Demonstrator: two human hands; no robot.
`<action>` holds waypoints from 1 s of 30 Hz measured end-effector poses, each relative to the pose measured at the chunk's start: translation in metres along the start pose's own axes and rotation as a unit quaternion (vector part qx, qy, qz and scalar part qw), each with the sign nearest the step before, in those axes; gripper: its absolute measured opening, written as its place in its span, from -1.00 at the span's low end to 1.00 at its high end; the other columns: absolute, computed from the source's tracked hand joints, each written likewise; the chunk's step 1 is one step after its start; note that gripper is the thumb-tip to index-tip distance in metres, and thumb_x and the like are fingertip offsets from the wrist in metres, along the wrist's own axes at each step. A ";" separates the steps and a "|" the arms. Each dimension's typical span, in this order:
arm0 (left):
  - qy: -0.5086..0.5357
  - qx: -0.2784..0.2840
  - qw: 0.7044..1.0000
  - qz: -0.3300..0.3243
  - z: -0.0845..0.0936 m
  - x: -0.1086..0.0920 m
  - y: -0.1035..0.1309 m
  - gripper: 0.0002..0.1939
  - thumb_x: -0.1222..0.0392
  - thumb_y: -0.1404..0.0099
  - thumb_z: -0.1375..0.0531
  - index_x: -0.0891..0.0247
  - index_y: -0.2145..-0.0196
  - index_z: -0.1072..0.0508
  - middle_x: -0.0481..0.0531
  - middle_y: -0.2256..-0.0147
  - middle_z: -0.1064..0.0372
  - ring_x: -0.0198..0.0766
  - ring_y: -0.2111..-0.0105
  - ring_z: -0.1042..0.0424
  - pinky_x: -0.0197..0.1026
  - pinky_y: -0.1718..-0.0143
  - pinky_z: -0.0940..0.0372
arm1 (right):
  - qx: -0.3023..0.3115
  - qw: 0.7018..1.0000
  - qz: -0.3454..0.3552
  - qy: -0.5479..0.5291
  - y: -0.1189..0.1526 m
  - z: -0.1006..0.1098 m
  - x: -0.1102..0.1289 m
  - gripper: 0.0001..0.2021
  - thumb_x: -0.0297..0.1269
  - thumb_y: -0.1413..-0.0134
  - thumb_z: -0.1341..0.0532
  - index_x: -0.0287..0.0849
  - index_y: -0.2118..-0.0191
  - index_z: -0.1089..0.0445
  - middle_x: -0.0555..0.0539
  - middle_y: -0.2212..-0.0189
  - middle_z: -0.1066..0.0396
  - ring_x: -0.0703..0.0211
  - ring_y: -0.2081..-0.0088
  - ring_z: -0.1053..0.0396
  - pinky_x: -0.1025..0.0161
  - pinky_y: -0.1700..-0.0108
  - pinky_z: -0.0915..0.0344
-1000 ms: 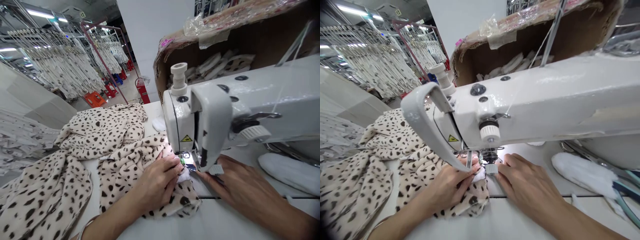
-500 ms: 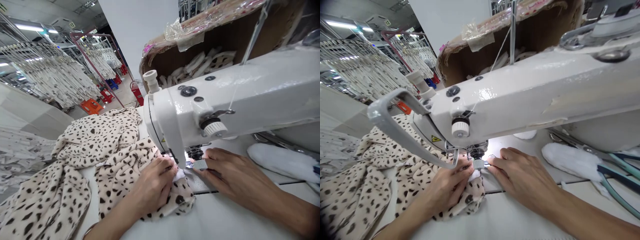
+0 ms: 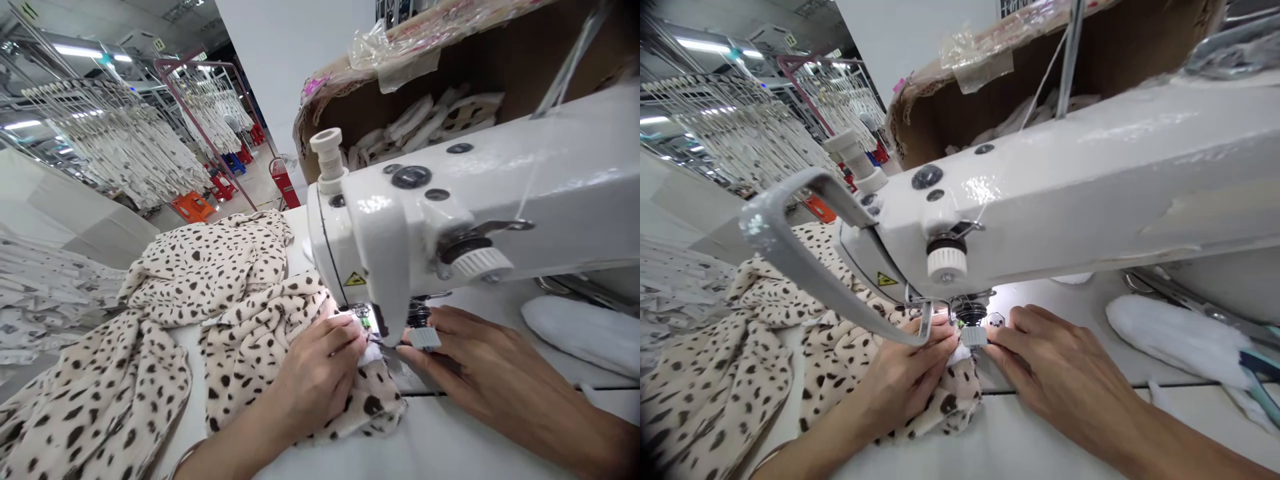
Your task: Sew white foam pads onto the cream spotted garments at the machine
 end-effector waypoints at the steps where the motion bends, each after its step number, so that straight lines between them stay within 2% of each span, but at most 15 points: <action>1: 0.006 -0.001 1.000 0.001 0.000 0.000 0.000 -0.70 0.45 -0.33 -0.06 0.30 0.01 -0.35 0.12 0.10 -0.44 -0.13 -0.06 -0.34 0.07 -0.16 -0.27 | 0.003 1.000 0.003 0.008 0.000 -0.001 0.000 -0.67 -0.20 -0.33 0.00 -0.10 0.46 -0.31 0.04 0.54 -0.21 0.23 0.58 -0.26 0.25 0.54 -0.12; 8: 0.026 0.019 0.999 0.015 0.001 0.000 0.000 -0.74 0.41 -0.35 -0.06 0.28 0.04 -0.38 0.13 0.09 -0.44 -0.15 -0.04 -0.38 -0.01 -0.12 -0.33 | 0.006 0.998 0.019 0.052 0.001 -0.004 0.002 -0.65 -0.21 -0.35 0.05 -0.09 0.50 -0.20 0.04 0.56 -0.16 0.23 0.54 -0.27 0.26 0.55 -0.09; 13: 0.033 0.025 0.999 0.022 -0.002 0.000 -0.003 -0.74 0.42 -0.35 -0.04 0.30 0.06 -0.39 0.12 0.08 -0.43 -0.15 -0.02 -0.36 -0.04 -0.06 -0.36 | 0.013 0.997 0.011 0.071 -0.001 -0.004 0.000 -0.65 -0.20 -0.33 0.02 -0.08 0.51 -0.22 0.02 0.55 -0.19 0.21 0.54 -0.26 0.26 0.55 -0.10; 16: 0.027 0.035 0.999 0.021 -0.002 0.001 -0.007 -0.77 0.43 -0.38 -0.01 0.34 0.13 -0.42 0.14 0.13 -0.43 -0.16 0.07 -0.40 -0.10 0.07 -0.41 | 0.008 0.997 0.014 0.082 -0.003 -0.003 -0.001 -0.64 -0.17 -0.32 0.01 -0.09 0.52 -0.23 0.00 0.56 -0.22 0.21 0.54 -0.26 0.28 0.55 -0.08; 18: 0.025 0.037 0.999 0.018 -0.002 0.004 -0.008 -0.78 0.41 -0.39 0.00 0.34 0.15 -0.42 0.14 0.17 -0.43 -0.20 0.16 -0.42 -0.14 0.14 -0.42 | -0.004 0.996 0.019 0.091 -0.004 -0.002 -0.001 -0.62 -0.14 -0.32 0.01 -0.10 0.53 -0.23 0.03 0.61 -0.17 0.23 0.58 -0.21 0.30 0.57 -0.02; 21: 0.025 0.047 0.998 0.015 -0.003 0.009 -0.007 -0.79 0.38 -0.41 0.00 0.33 0.15 -0.43 0.14 0.14 -0.42 -0.23 0.15 -0.43 -0.14 0.11 -0.41 | -0.011 0.994 0.024 0.110 -0.007 -0.001 -0.001 -0.59 -0.10 -0.32 0.00 -0.11 0.56 -0.20 0.05 0.67 -0.08 0.26 0.63 -0.13 0.31 0.60 0.07; 24: 0.027 0.051 0.998 0.003 -0.002 0.015 -0.007 -0.79 0.36 -0.42 -0.01 0.32 0.16 -0.44 0.13 0.11 -0.43 -0.21 0.10 -0.43 -0.15 0.08 -0.39 | -0.021 0.992 0.021 0.123 -0.010 -0.001 0.000 -0.55 -0.05 -0.32 0.02 -0.11 0.58 -0.19 0.04 0.67 -0.10 0.27 0.64 -0.11 0.33 0.60 0.07; 26: 0.023 0.046 0.999 -0.009 0.000 0.017 -0.009 -0.80 0.35 -0.43 -0.02 0.33 0.17 -0.44 0.12 0.14 -0.44 -0.22 0.13 -0.44 -0.18 0.11 -0.40 | -0.031 0.991 0.016 0.129 -0.011 0.000 0.000 -0.54 -0.03 -0.33 0.04 -0.10 0.58 -0.19 0.06 0.69 -0.07 0.27 0.66 -0.08 0.34 0.62 0.09; 30: -0.020 0.033 0.998 -0.041 0.003 0.010 -0.013 -0.81 0.40 -0.41 -0.02 0.39 0.19 -0.44 0.12 0.22 -0.45 -0.22 0.19 -0.42 -0.18 0.13 -0.38 | -0.037 0.992 0.012 0.123 -0.011 0.002 -0.001 -0.56 -0.07 -0.33 0.03 -0.11 0.56 -0.23 0.03 0.66 -0.17 0.24 0.63 -0.18 0.35 0.63 0.05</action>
Point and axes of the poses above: each hand's wrist, its own y-axis away from the middle knuckle, its own z-axis out of the back of the hand, x = y × z, the point moved 8 cm from there along -y, towards the middle knuckle
